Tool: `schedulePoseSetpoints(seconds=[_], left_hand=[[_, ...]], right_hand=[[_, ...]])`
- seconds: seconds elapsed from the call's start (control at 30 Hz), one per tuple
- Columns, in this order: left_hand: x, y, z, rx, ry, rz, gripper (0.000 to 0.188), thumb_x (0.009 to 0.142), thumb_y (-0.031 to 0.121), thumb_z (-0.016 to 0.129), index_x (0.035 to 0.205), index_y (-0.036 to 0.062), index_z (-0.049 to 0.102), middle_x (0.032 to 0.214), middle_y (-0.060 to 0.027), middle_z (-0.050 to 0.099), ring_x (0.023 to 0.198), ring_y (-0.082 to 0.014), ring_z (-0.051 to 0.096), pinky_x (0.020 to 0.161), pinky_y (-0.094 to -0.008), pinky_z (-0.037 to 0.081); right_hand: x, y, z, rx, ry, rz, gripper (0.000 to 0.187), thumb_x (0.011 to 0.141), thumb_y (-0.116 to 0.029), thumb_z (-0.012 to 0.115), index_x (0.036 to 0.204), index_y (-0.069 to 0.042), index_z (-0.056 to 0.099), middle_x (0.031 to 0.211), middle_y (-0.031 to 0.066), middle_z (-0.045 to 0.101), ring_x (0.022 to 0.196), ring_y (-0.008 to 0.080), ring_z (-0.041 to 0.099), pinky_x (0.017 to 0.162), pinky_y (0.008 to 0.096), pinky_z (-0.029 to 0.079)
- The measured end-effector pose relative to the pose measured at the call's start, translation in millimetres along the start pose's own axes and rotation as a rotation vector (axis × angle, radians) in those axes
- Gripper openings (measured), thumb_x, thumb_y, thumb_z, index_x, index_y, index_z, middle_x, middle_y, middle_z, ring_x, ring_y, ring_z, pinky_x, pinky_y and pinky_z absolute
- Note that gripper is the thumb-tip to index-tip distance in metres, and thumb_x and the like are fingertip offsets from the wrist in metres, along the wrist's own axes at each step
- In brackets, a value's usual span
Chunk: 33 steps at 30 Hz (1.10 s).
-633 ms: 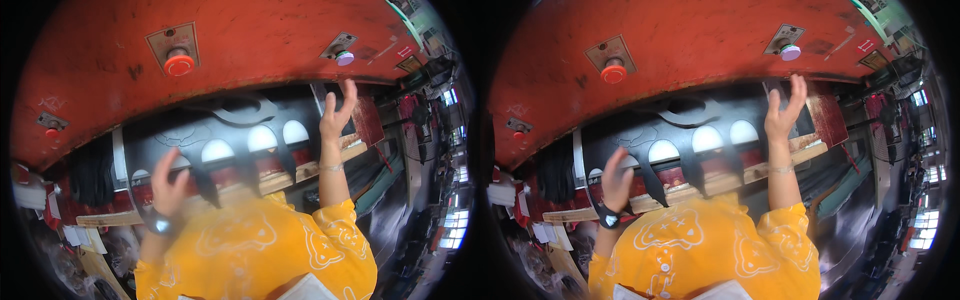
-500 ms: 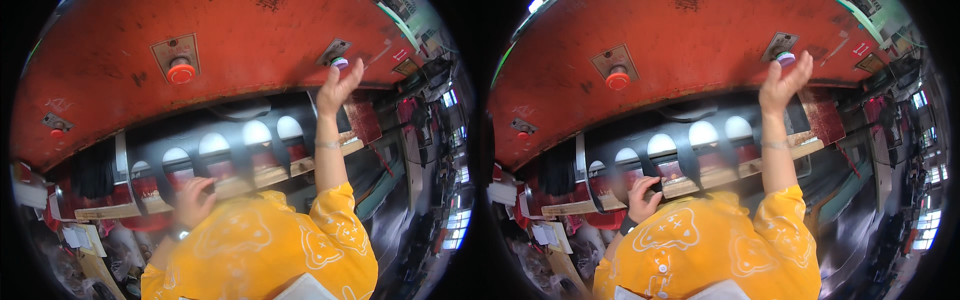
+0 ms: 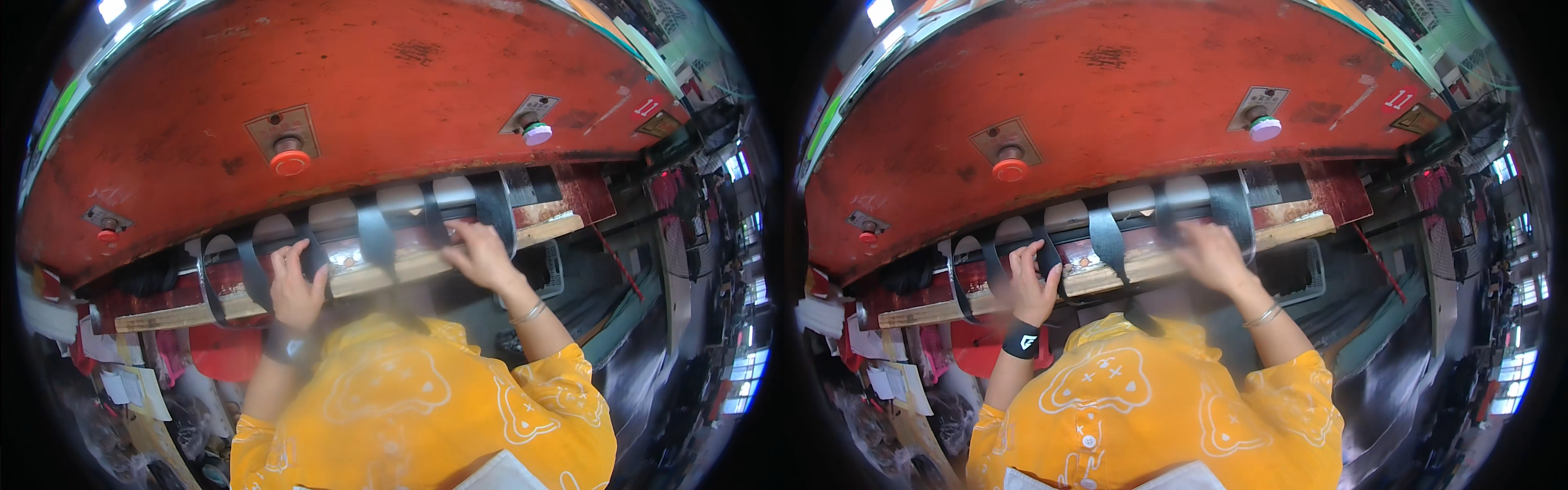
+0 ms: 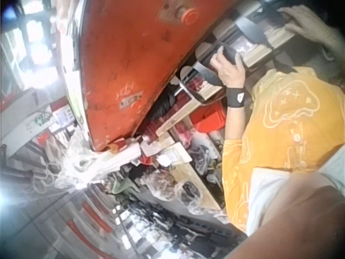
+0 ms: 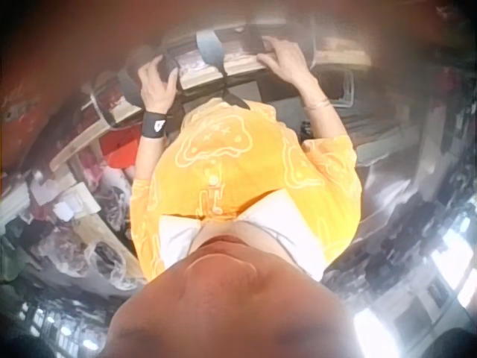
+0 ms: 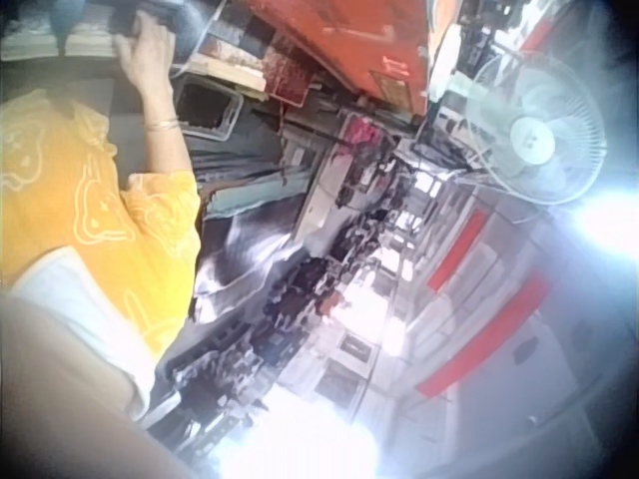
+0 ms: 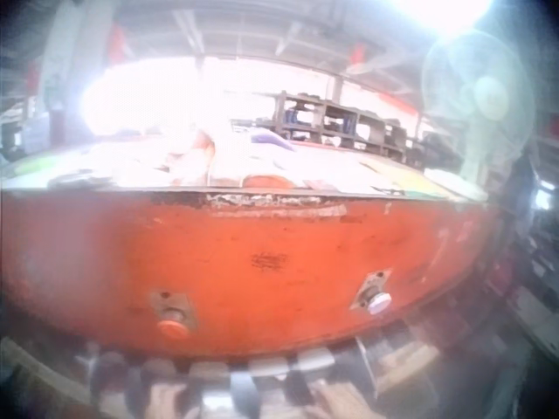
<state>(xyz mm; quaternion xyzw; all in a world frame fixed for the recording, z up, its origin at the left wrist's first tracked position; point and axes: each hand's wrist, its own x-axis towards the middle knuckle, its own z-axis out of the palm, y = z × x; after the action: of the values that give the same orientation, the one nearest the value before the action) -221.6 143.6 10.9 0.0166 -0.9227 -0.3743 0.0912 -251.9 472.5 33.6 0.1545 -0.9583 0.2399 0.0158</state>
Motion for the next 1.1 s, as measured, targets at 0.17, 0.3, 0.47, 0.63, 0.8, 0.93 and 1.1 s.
schedulePoseSetpoints(seconds=[0.17, 0.3, 0.47, 0.63, 0.8, 0.93, 1.1], left_hand=[[-1, 1, -4, 0.054, -0.090, -0.039, 0.052, 0.083, 0.024, 0.064, 0.130, 0.0133, 0.046, 0.099, -0.0226, 0.064, 0.091, -0.0393, 0.062, 0.080, -0.0440, 0.048], [-3, 3, -4, 0.049, -0.046, 0.020, 0.051, 0.085, 0.024, 0.063, 0.132, 0.0136, 0.045, 0.095, -0.0226, 0.064, 0.088, -0.0394, 0.062, 0.078, -0.0442, 0.049], [-3, -7, 4, 0.015, -0.010, 0.054, 0.048, 0.087, 0.025, 0.061, 0.132, 0.0132, 0.045, 0.102, -0.0228, 0.064, 0.093, -0.0399, 0.062, 0.081, -0.0437, 0.048], [-27, -6, 8, -0.046, -0.034, 0.054, 0.050, 0.086, 0.020, 0.061, 0.132, 0.0075, 0.044, 0.117, -0.0237, 0.058, 0.106, -0.0397, 0.057, 0.090, -0.0430, 0.046], [-73, 25, -20, 0.021, -0.241, -0.068, 0.055, 0.081, 0.018, 0.065, 0.131, 0.0065, 0.046, 0.108, -0.0248, 0.062, 0.101, -0.0417, 0.059, 0.088, -0.0445, 0.047], [-74, 30, -50, 0.165, -0.380, 0.002, 0.052, 0.077, 0.021, 0.070, 0.124, 0.0062, 0.054, 0.080, -0.0174, 0.066, 0.075, -0.0352, 0.065, 0.072, -0.0412, 0.051], [-43, 5, -34, 0.187, -0.016, 0.287, 0.078, 0.075, 0.030, 0.074, 0.138, 0.0003, 0.038, 0.136, -0.0213, 0.045, 0.125, -0.0371, 0.043, 0.105, -0.0447, 0.033]], right_hand=[[-16, -13, 8, -0.077, 0.082, -0.060, 0.061, 0.080, -0.026, 0.070, 0.130, 0.000, 0.047, 0.090, 0.0136, 0.060, 0.090, 0.0327, 0.056, 0.083, 0.0418, 0.042], [-18, -19, -1, -0.058, -0.046, 0.019, 0.064, 0.081, -0.029, 0.066, 0.132, 0.002, 0.043, 0.111, 0.0233, 0.059, 0.104, 0.0380, 0.054, 0.092, 0.0460, 0.041], [-24, -21, 4, -0.070, -0.031, 0.020, 0.067, 0.081, -0.030, 0.067, 0.132, 0.005, 0.041, 0.111, 0.0239, 0.058, 0.104, 0.0390, 0.053, 0.093, 0.0465, 0.042], [-29, -20, -6, -0.069, -0.113, -0.029, 0.063, 0.080, -0.028, 0.069, 0.130, 0.002, 0.045, 0.099, 0.0192, 0.063, 0.097, 0.0377, 0.058, 0.087, 0.0435, 0.044], [-13, -23, -44, 0.049, -0.248, 0.149, 0.036, 0.079, -0.032, 0.068, 0.091, 0.002, 0.069, 0.078, 0.0195, 0.067, 0.078, 0.0355, 0.066, 0.072, 0.0387, 0.053], [17, -50, -14, -0.082, 0.064, -0.196, 0.074, 0.071, -0.039, 0.075, 0.132, -0.008, 0.047, 0.130, 0.0213, 0.048, 0.120, 0.0372, 0.045, 0.100, 0.0454, 0.036], [29, -81, 38, -0.060, -0.098, -0.413, 0.084, 0.066, -0.038, 0.076, 0.138, -0.013, 0.041, 0.135, 0.0225, 0.040, 0.125, 0.0397, 0.039, 0.104, 0.0495, 0.031]])
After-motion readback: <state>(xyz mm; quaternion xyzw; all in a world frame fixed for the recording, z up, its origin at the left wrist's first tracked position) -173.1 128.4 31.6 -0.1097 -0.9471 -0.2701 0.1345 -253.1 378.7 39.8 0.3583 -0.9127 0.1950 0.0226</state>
